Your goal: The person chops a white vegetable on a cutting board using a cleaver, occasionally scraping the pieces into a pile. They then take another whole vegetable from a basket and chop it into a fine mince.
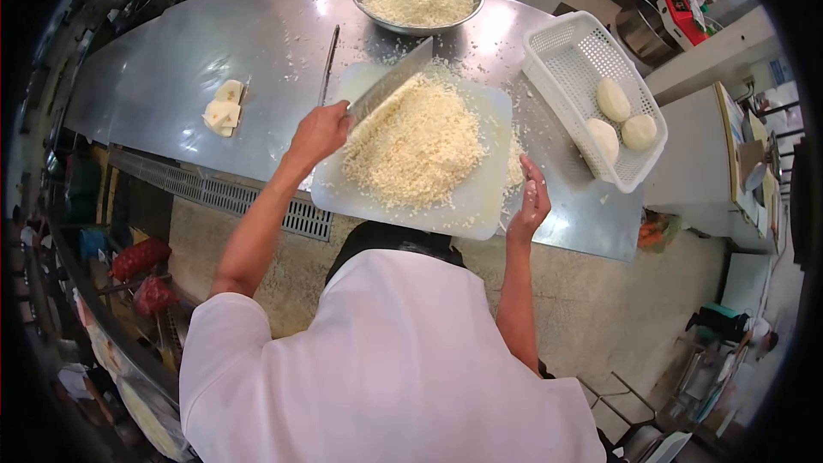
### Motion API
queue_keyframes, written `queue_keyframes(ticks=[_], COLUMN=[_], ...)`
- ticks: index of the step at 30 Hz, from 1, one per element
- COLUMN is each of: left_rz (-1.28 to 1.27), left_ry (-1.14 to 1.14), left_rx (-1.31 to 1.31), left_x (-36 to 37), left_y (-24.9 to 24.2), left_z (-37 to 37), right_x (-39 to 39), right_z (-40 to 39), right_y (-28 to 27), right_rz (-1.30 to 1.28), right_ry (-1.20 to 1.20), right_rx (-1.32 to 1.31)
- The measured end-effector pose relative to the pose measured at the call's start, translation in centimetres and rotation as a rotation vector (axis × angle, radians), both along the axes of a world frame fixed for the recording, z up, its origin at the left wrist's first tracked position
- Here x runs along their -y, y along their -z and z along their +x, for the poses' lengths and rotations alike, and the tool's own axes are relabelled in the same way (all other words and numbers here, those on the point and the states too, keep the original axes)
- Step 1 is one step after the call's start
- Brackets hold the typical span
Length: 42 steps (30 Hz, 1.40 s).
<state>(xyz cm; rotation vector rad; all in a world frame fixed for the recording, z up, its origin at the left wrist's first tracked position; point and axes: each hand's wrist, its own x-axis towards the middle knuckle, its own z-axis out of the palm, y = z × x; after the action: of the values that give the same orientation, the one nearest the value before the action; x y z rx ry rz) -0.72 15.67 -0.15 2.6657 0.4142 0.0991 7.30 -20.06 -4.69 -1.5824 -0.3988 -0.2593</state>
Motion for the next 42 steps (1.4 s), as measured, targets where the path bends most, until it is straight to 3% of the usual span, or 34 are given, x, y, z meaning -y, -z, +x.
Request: queue_keyframes(ticks=[5,8,13,16,18,19,21,26,31,34,36,40,42], left_rz=[0.188,0.234,0.177,0.116,0.027,0.028,0.091,0.051,-0.053,-0.118,-0.204,-0.336,-0.240], left_ry=[0.003,0.230,0.370,0.277,0.043,0.038,-0.179,-0.334,-0.101,-0.055,0.058,0.350,0.387], left_rx=[0.046,0.104,0.027,0.020,0.135,0.129,0.013,-0.154,0.103,0.002,-0.056,-0.237,-0.267], left_x=[-2.8,-1.0,1.8,1.6,0.7,0.1,-0.7,7.4,9.9,10.6,11.0,10.7,9.0], left_y=[2.3,4.8,1.5,-0.7,-0.9,-0.5,1.2,4.7,1.5,-3.2,-3.8,-1.5,-0.3], left_z=[3.9,4.9,2.6,-0.9,-3.8,-5.2,-7.8,-8.0,-5.3,-5.9,-6.7,-8.0,-7.6], right_x=[-0.2,-1.6,-4.8,-5.8,-5.8,-5.6,-5.3,-6.4,-7.4,-5.5,-3.4,1.1,2.7], right_z=[-0.3,-0.4,0.1,0.5,0.7,0.8,1.0,0.9,1.4,2.2,2.8,3.3,2.7], right_y=[-0.1,-1.1,-2.4,-2.6,-2.8,-2.5,-1.6,-1.4,-3.6,-4.7,-4.8,-4.5,-4.6], right_rz=[0.026,0.030,0.032,-0.038,-0.003,-0.001,-0.015,0.004,0.016,0.077,0.068,0.050,0.051], right_ry=[-0.008,-0.039,-0.142,-0.186,-0.190,-0.196,-0.163,-0.205,-0.239,-0.163,-0.098,0.029,0.077], right_rx=[0.010,0.044,0.089,0.131,0.080,0.074,0.075,0.053,0.099,0.180,0.192,0.191,0.152])
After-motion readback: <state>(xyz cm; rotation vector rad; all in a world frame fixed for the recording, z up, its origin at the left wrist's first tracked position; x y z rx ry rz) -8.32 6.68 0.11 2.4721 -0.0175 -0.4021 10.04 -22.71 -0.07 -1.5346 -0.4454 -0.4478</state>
